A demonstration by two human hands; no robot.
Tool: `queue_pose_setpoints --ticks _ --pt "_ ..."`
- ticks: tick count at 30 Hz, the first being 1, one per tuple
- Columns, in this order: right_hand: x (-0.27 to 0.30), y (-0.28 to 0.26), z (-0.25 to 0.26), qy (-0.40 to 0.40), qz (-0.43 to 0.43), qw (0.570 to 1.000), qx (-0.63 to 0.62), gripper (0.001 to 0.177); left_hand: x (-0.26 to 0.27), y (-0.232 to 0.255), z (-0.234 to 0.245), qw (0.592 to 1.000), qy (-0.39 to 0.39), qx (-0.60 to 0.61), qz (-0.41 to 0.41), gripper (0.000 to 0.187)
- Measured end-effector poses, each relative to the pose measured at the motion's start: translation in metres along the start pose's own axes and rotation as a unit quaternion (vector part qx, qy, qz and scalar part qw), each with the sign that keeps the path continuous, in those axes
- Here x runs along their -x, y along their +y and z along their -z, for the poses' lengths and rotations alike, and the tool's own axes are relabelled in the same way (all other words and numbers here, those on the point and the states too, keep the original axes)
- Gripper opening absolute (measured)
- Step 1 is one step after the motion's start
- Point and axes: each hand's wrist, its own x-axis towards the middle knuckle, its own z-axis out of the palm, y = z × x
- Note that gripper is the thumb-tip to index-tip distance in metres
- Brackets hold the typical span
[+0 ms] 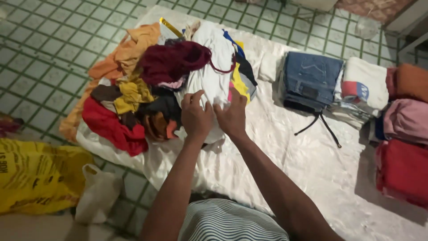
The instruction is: Folding a white shirt, a pink tank top, and a red shirt on a table.
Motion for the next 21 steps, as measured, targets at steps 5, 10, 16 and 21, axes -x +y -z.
queue_pose_setpoints --ticks 5,10,16,21 --pt "0.014 0.056 -0.007 -0.138 -0.152 0.979 0.008 0.047 -0.001 -0.003 -0.006 1.000 0.007 -0.003 0.006 0.034" --pt "0.019 0.048 0.022 -0.134 -0.295 0.943 -0.080 0.019 0.004 -0.023 -0.004 0.995 0.015 0.082 0.058 0.029" --pt "0.043 0.060 0.037 -0.272 -0.164 0.948 0.007 0.034 0.017 -0.030 -0.011 0.989 0.048 0.108 0.089 0.024" --pt "0.063 0.107 0.064 -0.126 -0.305 0.851 -0.409 0.034 0.033 -0.005 0.000 0.995 0.051 0.068 0.059 0.022"
